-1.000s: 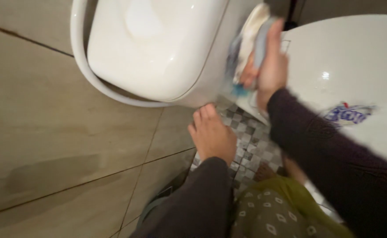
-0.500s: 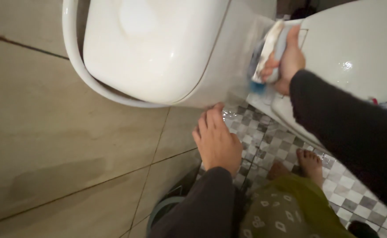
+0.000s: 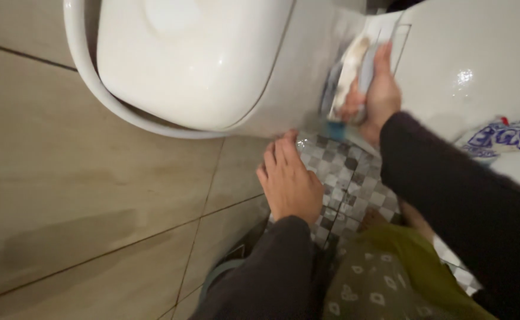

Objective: Cleaning the exterior and surrounding area of a toilet using a brush and water sprayer.

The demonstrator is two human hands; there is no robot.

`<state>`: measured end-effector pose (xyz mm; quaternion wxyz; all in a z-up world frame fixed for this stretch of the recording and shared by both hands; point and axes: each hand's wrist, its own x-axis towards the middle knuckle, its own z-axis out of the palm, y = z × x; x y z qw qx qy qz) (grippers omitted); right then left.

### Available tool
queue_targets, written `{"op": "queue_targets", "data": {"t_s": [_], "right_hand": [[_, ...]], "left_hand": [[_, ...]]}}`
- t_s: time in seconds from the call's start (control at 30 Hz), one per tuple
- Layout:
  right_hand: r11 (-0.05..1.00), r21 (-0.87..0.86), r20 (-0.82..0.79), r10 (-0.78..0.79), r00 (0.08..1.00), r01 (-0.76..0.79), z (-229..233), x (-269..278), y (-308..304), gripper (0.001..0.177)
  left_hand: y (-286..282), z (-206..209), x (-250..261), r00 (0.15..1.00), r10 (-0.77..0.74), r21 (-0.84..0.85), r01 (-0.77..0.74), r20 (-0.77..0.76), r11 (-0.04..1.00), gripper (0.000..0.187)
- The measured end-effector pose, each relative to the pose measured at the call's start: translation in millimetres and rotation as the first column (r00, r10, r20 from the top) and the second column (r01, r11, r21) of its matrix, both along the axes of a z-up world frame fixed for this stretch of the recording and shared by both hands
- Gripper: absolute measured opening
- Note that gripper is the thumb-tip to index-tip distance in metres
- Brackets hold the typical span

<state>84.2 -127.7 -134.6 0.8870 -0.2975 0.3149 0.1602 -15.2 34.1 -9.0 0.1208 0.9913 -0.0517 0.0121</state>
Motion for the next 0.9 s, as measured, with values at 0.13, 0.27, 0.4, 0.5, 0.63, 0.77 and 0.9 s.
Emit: {"op": "queue_targets", "data": {"t_s": [0.13, 0.27, 0.4, 0.5, 0.63, 0.77, 0.9], "right_hand": [[0.999, 0.0, 0.093, -0.049, 0.994, 0.049, -9, 15, 1, 0.068], [0.997, 0.075, -0.097, 0.027, 0.995, -0.019, -67, -7, 19, 0.07], [0.988, 0.128, -0.089, 0.097, 0.991, -0.085, -82, -19, 25, 0.071], [0.967, 0.252, -0.065, 0.047, 0.997, -0.029, -76, -14, 26, 0.07], [0.959, 0.278, -0.102, -0.033, 0.994, 0.06, -33, -30, 30, 0.074], [0.987, 0.121, 0.138, -0.118, 0.983, 0.102, 42, -29, 21, 0.071], [0.997, 0.003, 0.307, -0.079, 0.949, 0.082, 120, -25, 6, 0.073]], "left_hand": [[2, -1, 5, 0.999, -0.001, 0.015, 0.0, 0.037, 1.0, 0.072], [7, -5, 2, 0.999, -0.014, 0.015, 0.014, 0.03, 1.0, 0.072], [11, -9, 1, 0.999, -0.032, 0.037, 0.031, 0.024, 0.999, 0.072], [7, -8, 5, 0.999, -0.023, 0.04, 0.021, 0.036, 0.999, 0.072], [6, -9, -4, 0.999, -0.016, 0.015, 0.016, 0.041, 1.0, 0.071], [3, -9, -1, 0.997, -0.007, 0.013, 0.006, 0.079, 1.0, 0.065], [3, -3, 2, 0.996, 0.0, 0.035, -0.003, 0.092, 0.999, 0.057]]}}
